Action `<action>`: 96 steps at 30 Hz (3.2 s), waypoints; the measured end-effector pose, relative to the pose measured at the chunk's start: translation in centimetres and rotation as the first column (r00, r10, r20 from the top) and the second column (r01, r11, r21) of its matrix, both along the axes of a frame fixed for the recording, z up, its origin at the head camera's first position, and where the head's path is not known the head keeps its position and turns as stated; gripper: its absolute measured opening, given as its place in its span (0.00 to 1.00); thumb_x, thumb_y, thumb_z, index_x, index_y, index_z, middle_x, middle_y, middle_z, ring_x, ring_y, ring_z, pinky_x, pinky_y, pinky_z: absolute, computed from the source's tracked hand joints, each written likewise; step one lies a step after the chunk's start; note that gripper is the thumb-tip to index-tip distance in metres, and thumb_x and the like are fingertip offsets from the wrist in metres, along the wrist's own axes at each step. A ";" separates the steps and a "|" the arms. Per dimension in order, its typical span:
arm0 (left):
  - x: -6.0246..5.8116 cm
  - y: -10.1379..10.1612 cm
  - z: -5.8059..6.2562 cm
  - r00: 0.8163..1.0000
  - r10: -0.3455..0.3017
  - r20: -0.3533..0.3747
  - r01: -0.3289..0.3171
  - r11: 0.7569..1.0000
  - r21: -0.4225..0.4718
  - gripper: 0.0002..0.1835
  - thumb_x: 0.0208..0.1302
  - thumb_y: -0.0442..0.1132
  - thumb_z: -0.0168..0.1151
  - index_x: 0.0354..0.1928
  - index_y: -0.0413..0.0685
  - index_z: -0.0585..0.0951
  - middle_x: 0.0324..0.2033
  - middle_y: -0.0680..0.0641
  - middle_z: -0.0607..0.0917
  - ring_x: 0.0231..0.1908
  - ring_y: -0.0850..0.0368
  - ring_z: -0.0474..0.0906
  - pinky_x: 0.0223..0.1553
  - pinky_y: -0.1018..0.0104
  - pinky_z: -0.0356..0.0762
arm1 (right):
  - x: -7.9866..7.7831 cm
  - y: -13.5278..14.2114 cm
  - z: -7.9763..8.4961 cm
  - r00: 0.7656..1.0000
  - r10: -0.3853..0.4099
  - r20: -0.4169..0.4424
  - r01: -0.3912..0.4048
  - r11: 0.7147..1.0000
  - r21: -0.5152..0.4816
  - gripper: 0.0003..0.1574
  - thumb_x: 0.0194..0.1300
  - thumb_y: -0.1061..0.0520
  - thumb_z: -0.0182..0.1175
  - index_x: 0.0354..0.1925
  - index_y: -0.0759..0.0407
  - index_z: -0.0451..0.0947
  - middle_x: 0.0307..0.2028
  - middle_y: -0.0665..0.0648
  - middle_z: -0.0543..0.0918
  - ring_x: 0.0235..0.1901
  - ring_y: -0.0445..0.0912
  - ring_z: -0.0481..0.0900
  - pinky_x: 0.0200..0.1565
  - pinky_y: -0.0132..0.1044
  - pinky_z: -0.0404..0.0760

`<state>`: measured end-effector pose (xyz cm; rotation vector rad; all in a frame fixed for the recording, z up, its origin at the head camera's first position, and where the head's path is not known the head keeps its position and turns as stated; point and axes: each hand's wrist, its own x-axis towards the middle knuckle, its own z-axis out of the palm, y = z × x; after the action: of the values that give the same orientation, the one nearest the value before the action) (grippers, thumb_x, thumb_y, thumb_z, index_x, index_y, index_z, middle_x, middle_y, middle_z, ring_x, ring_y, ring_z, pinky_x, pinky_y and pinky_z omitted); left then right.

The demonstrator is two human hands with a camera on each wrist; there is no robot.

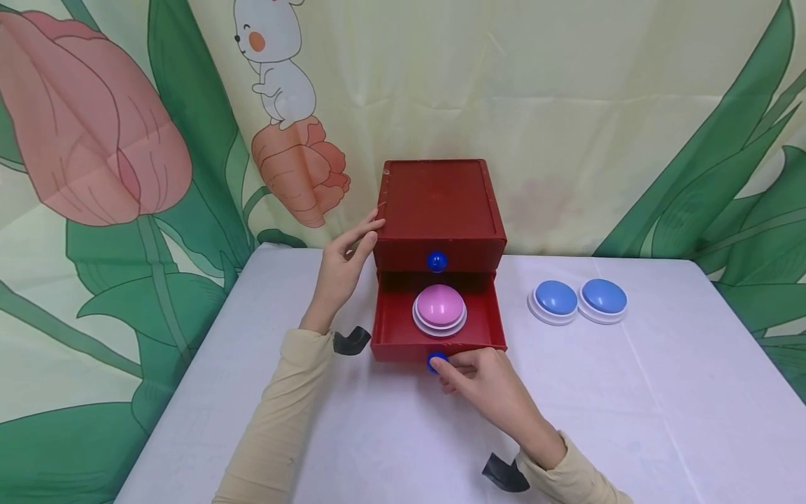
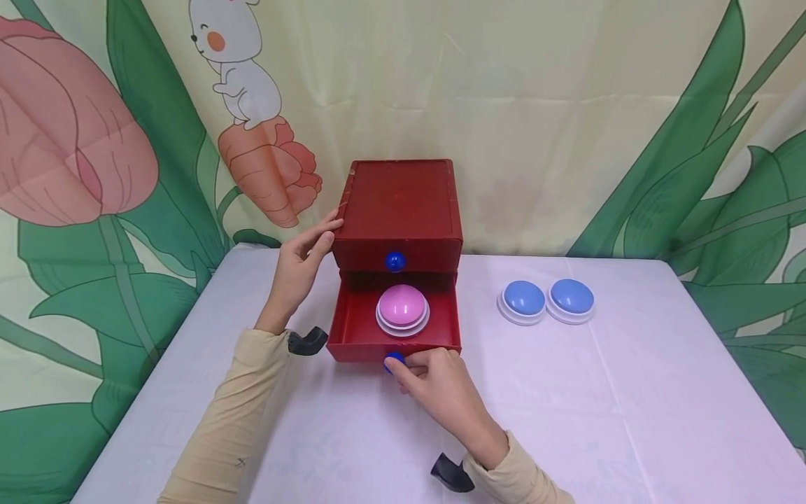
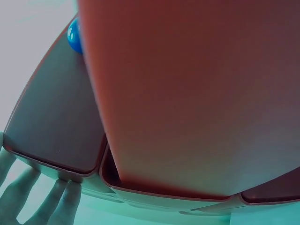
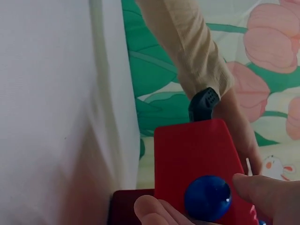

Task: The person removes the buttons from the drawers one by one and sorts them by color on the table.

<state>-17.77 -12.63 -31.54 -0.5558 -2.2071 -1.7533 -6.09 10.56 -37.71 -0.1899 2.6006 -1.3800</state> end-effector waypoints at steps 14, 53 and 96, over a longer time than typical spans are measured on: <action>-0.1 0.0 -0.1 1.000 0.005 -0.003 -0.005 1.000 0.004 0.19 0.74 0.37 0.54 0.63 0.39 0.78 0.69 0.45 0.71 0.71 0.50 0.65 0.66 0.48 0.69 | 0.5 0.9 2.7 0.997 -0.035 -0.072 0.037 0.999 0.017 0.14 0.61 0.50 0.70 0.42 0.56 0.89 0.34 0.51 0.90 0.30 0.41 0.88 0.39 0.34 0.86; 0.0 0.0 -0.1 1.000 -0.002 -0.006 0.002 1.000 0.007 0.19 0.74 0.36 0.53 0.63 0.38 0.78 0.69 0.43 0.71 0.71 0.49 0.65 0.66 0.48 0.69 | -3.3 1.9 4.5 0.957 -0.001 -0.290 0.039 0.991 0.126 0.29 0.59 0.52 0.72 0.57 0.60 0.80 0.49 0.60 0.85 0.46 0.53 0.83 0.44 0.45 0.86; -0.2 -0.1 -0.1 1.000 -0.012 -0.002 0.012 1.000 0.009 0.19 0.74 0.37 0.54 0.63 0.39 0.78 0.69 0.43 0.71 0.71 0.51 0.65 0.67 0.49 0.68 | -7.2 -0.3 3.3 0.947 0.170 -0.273 -0.081 0.947 0.310 0.41 0.51 0.58 0.77 0.62 0.67 0.74 0.59 0.66 0.77 0.60 0.61 0.72 0.57 0.55 0.79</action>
<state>-17.92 -12.70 -31.66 -0.5696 -2.1973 -1.7671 -13.31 10.30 -34.42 -0.5478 2.9366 -0.9662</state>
